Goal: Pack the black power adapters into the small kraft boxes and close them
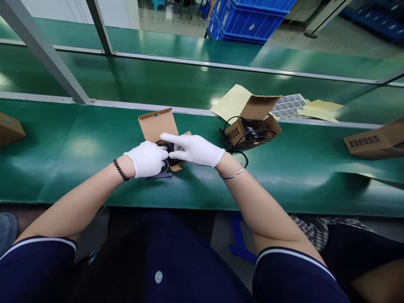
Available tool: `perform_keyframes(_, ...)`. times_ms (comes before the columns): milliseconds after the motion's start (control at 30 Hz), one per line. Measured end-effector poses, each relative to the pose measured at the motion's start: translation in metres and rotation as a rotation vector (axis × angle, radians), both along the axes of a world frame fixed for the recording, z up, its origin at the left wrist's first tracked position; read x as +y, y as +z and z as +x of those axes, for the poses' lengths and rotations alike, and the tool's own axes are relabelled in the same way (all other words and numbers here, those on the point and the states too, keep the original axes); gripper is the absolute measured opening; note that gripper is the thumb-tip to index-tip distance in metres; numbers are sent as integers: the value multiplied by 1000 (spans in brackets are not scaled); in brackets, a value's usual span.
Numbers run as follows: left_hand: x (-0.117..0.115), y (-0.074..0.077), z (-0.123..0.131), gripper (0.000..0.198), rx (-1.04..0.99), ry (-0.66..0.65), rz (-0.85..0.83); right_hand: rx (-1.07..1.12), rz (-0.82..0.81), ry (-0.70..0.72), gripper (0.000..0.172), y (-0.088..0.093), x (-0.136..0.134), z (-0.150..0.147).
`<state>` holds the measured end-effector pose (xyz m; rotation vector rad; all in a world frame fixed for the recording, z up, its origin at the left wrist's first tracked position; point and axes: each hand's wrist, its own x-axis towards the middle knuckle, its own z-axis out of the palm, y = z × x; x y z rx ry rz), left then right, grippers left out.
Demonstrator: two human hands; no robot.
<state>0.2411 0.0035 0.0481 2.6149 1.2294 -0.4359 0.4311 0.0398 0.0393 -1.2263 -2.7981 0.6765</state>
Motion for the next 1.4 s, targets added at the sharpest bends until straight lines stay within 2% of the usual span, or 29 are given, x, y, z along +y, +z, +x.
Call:
perform_keyframes(133, 1, 3, -11, 35, -84, 3, -38, -69, 84, -40, 36, -5, -4, -5)
perform_keyframes(200, 1, 6, -20, 32, -206, 44, -99, -168, 116, -36, 31, -5, -7, -13)
perform_keyframes(267, 1, 10, -27, 32, -350, 160, -86, -232, 119, -21, 30, -3, -8, -22)
perform_keyframes(333, 3, 12, -27, 32, -425, 324, 11, -252, 80, -39, 25, -1, -7, -29)
perform_keyframes(433, 5, 10, -14, 33, -322, 531, 127, -263, 4, -99, 23, 3, -3, -31)
perform_keyframes(533, 7, 4, 5, 31, -107, 597, 130, -178, -50, -103, 27, 3, -2, -20)
perform_keyframes(667, 6, -1, 23, 26, 24, 568, 141, 188, -105, -199, 75, -7, -7, 1)
perform_keyframes(700, 5, -1, 26, 27, 30, 558, 151, 248, -85, -196, 77, -10, -9, 3)
perform_keyframes(800, 2, -5, 29, 27, 15, 556, 155, 235, 33, -144, 49, -18, -13, 4)
perform_keyframes(867, 0, -9, 25, 27, -45, 560, 174, 138, 98, -178, 38, -20, -14, 1)
perform_keyframes(933, -4, -16, 16, 31, -164, 507, 252, 49, 116, -226, 37, -18, -13, -3)
perform_keyframes(1000, -7, -24, 6, 33, -273, 380, 339, -15, 101, -238, 35, -15, -10, -6)
perform_keyframes(1067, -9, -29, -1, 34, -294, 246, 360, -37, 79, -223, 33, -13, -8, -10)
perform_keyframes(1133, -7, -31, -3, 37, -247, 173, 330, -23, 81, -211, 34, -13, -7, -12)
perform_keyframes(1200, -3, -29, -4, 38, -224, 147, 292, -14, 99, -190, 34, -15, -8, -12)
perform_keyframes(1267, -2, -28, -8, 36, -298, 109, 260, -36, 102, -154, 31, -17, -7, -11)
perform_keyframes(1333, -7, -33, -17, 30, -489, 116, 299, -68, 80, -118, 29, -18, -6, -8)
perform_keyframes(1400, -20, -47, -27, 26, -747, 255, 465, -96, 53, -105, 29, -17, -2, -6)
